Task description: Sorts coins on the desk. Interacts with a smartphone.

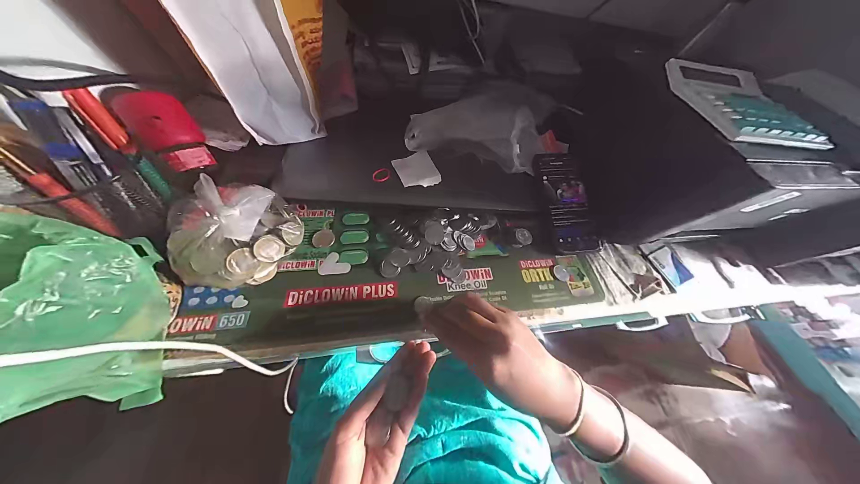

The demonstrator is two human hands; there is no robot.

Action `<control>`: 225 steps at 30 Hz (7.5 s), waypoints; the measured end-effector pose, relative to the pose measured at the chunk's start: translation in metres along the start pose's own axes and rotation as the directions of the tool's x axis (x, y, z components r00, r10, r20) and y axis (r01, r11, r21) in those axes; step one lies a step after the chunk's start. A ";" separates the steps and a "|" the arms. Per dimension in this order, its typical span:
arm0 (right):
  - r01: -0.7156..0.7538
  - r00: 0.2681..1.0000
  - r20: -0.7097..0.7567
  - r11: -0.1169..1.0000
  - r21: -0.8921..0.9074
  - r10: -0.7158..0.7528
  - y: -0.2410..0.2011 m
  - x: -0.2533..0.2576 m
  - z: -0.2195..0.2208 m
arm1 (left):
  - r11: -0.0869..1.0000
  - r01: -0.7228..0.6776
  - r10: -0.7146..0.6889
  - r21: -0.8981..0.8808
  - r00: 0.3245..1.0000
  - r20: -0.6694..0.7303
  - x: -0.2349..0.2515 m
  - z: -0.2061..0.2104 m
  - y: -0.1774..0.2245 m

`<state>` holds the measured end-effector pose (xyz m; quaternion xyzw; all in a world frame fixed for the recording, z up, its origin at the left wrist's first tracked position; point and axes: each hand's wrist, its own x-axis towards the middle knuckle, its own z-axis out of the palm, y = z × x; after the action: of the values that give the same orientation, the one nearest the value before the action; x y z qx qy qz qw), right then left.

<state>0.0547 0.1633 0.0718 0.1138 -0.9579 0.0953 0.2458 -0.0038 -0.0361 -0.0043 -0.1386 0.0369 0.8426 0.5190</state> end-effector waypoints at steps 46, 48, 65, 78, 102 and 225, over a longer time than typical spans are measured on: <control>-0.371 0.926 -0.041 0.888 -0.271 0.375 0.054 -0.050 -0.047 | 1.000 0.020 -0.021 -0.005 0.993 -0.114 -0.004 0.006 -0.012; -0.392 0.919 -0.062 0.877 -0.278 0.390 0.059 -0.048 -0.044 | 0.999 0.035 -0.035 0.007 0.995 -0.092 -0.004 0.004 -0.013; -0.264 0.958 0.090 0.960 -0.092 0.272 0.057 0.023 -0.011 | 0.998 0.069 -0.069 0.000 0.996 -0.054 -0.002 0.003 -0.011; 0.044 0.988 -0.133 0.964 -0.261 -0.081 0.046 -0.040 -0.023 | 0.996 0.091 -0.092 -0.011 0.992 -0.082 0.002 0.003 -0.010; -0.376 0.822 -0.551 0.865 -0.333 0.145 0.070 -0.088 -0.016 | 0.997 0.082 -0.080 0.010 0.989 -0.126 0.005 0.009 -0.007; -0.305 0.952 -0.059 0.946 -0.113 0.300 0.032 -0.021 -0.003 | 0.972 0.135 -0.117 0.195 0.988 -0.101 0.013 0.036 -0.022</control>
<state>0.0657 0.1986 0.0594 -0.0514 -0.9628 0.0763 0.2541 0.0032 -0.0070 0.0279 -0.1246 0.1361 0.7930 0.5805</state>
